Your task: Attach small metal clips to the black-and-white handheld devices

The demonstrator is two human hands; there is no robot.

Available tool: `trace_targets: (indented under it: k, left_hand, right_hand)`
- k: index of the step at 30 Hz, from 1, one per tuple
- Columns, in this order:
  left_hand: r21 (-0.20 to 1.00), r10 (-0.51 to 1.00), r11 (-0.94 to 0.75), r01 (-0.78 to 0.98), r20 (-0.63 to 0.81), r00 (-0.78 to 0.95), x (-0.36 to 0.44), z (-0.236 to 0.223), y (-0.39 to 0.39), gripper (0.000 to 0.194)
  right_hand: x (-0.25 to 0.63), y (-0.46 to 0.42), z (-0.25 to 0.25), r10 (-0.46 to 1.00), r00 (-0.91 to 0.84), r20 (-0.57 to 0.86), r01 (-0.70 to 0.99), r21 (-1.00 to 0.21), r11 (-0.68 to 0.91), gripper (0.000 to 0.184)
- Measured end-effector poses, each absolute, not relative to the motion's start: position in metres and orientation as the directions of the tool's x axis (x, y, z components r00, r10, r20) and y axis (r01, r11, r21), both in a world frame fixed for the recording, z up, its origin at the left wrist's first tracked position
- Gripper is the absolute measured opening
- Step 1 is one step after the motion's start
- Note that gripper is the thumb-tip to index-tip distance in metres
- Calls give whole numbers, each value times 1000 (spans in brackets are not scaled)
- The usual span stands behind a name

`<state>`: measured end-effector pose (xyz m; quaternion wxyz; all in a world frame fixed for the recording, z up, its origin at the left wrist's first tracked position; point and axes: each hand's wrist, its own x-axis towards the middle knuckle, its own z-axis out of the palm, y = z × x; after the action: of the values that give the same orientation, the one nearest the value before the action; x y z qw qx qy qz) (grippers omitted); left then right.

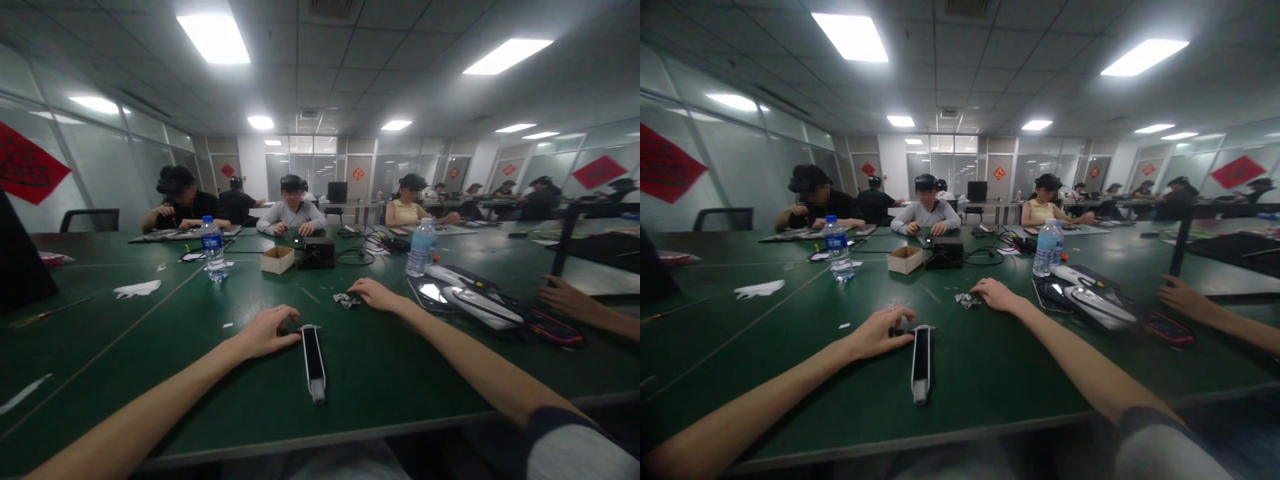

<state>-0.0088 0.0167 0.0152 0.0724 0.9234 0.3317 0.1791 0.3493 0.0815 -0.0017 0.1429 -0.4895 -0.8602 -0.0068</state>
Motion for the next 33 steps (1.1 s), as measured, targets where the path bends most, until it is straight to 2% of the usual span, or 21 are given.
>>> trace_targets:
  k: [3, 13, 20, 26, 30, 33]
  left_hand:
    - [214, 632, -774, 596, 301, 714, -11, 16, 9, 44]
    - [93, 674, -713, 695, 364, 643, -29, 21, -40, 37]
    - [95, 738, -598, 796, 453, 500, -47, 14, -66, 31]
    - [151, 800, -474, 867, 486, 352, -65, 5, -112, 34]
    - [129, 795, -513, 849, 443, 413, -71, 9, -162, 38]
    - [107, 780, -580, 807, 357, 513, -75, 8, -203, 48]
  right_hand:
    - [350, 72, -7, 875, -421, 238, 877, -139, 459, 33]
    - [347, -24, -4, 952, -127, 279, 969, -170, 179, 22]
    - [358, -99, -15, 961, 69, 269, 970, -243, -2, 30]
    - [359, -159, -27, 954, 91, 285, 954, -300, -1, 32]
    - [355, -195, -25, 943, 104, 317, 941, -337, 10, 29]
    - [349, -211, -22, 937, 112, 332, 933, -360, 15, 28]
